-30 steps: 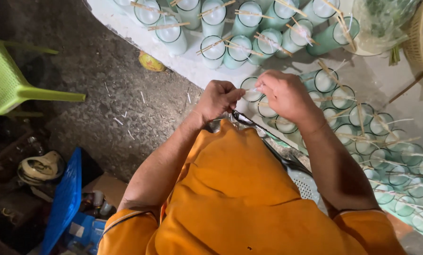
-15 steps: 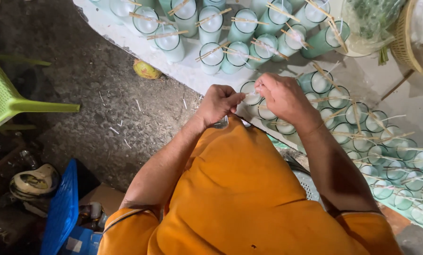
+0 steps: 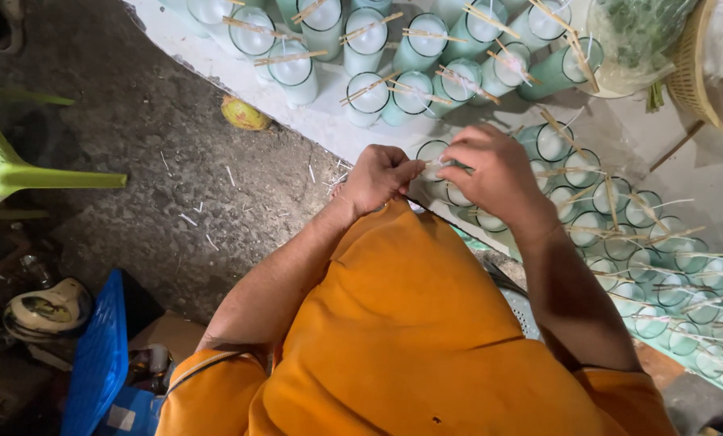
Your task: Centering and adjusting wicks in glass candle jars using wooden sticks
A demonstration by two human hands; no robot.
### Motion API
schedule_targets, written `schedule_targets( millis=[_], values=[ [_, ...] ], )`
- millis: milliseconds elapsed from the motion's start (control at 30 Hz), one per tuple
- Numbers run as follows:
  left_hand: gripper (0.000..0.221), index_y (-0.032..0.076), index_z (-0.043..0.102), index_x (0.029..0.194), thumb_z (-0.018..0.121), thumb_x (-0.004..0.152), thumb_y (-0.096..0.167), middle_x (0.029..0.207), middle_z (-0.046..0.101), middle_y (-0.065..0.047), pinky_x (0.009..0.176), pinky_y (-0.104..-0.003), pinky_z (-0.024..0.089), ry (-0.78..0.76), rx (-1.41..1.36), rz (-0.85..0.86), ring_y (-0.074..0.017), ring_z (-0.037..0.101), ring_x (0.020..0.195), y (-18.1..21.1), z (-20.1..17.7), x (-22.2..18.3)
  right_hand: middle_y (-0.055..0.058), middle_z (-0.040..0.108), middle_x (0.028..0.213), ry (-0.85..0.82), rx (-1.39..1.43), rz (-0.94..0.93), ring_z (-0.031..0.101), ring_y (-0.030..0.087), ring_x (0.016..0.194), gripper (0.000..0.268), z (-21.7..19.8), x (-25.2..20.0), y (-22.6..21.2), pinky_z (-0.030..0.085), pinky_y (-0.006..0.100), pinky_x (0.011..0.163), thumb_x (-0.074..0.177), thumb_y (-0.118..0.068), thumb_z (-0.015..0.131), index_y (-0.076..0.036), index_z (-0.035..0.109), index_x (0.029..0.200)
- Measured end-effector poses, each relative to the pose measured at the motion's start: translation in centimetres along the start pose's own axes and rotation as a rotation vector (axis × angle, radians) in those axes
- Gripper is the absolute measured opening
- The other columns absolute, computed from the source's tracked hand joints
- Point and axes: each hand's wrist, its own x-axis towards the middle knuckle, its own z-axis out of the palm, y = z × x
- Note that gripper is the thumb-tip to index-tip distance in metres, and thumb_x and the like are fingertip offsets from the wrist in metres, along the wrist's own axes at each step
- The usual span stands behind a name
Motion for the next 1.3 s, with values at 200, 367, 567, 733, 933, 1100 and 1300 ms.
schedule_targets(
  millis=[200,367,567,733,933,1100,1300],
  values=[
    [0.027,0.003,0.07,0.068,0.075,0.086,0.023,0.051,0.061,-0.01,0.046,-0.025,0.052,0.001,-0.028,-0.007,-0.0165,0.064,0.045,-0.7,0.2,0.6,0.001,0.07,0.091,-0.001,0.0,0.004,0.068,0.026,0.089,0.01,0.7,0.1,-0.3,0.057,0.038,0.077,0.094,-0.012,0.076,-0.015,0.07,0.087],
    [0.028,0.003,0.069,0.068,0.073,0.087,0.022,0.051,0.061,-0.011,0.046,-0.024,0.052,-0.011,-0.028,-0.006,-0.0165,0.064,0.045,-0.8,0.0,0.6,0.004,0.071,0.094,-0.022,0.032,-0.01,0.068,0.029,0.091,0.009,0.8,-0.2,0.5,0.056,0.04,0.08,0.097,-0.012,0.073,-0.01,0.067,0.09],
    [0.027,0.003,0.07,0.068,0.074,0.087,0.023,0.051,0.062,-0.012,0.046,-0.023,0.052,-0.002,-0.029,-0.022,-0.0172,0.065,0.044,-0.4,0.0,0.5,0.012,0.073,0.096,0.06,0.189,0.187,0.07,0.037,0.094,0.005,-2.6,-0.4,0.3,0.054,0.045,0.086,0.101,-0.004,0.072,-0.007,0.072,0.096],
    [0.038,0.01,0.06,0.063,0.072,0.093,0.029,0.053,0.063,-0.003,0.048,-0.027,0.042,-0.008,0.069,-0.051,-0.0101,0.052,0.046,1.2,-0.2,-0.6,0.019,0.072,0.101,0.197,-0.026,0.537,0.07,0.028,0.087,0.003,-7.8,-1.9,3.3,0.06,0.042,0.076,0.11,0.007,0.071,0.008,0.072,0.113],
    [0.028,0.003,0.07,0.07,0.073,0.089,0.023,0.051,0.062,-0.011,0.047,-0.024,0.053,-0.009,0.001,-0.016,-0.0169,0.065,0.045,0.6,-0.1,0.0,0.014,0.072,0.102,0.163,0.167,0.293,0.068,0.042,0.098,0.023,-2.4,-1.4,0.2,0.054,0.052,0.088,0.093,-0.017,0.087,-0.01,0.08,0.114],
    [0.027,0.003,0.07,0.069,0.073,0.09,0.02,0.052,0.062,-0.01,0.047,-0.024,0.053,-0.014,-0.02,-0.003,-0.0161,0.065,0.044,0.2,-0.1,0.1,-0.002,0.07,0.102,-0.051,-0.045,0.142,0.068,0.027,0.098,0.006,0.9,-0.3,-0.9,0.057,0.044,0.078,0.098,-0.029,0.074,-0.025,0.076,0.102],
    [0.027,0.006,0.069,0.069,0.072,0.089,0.023,0.052,0.062,-0.008,0.051,-0.023,0.053,-0.025,0.017,-0.006,-0.0143,0.066,0.047,0.2,-0.2,0.2,-0.001,0.066,0.089,-0.023,0.0,0.133,0.067,0.027,0.09,0.011,1.8,-0.3,-0.2,0.056,0.04,0.078,0.104,-0.025,0.066,-0.022,0.07,0.095]
  ],
)
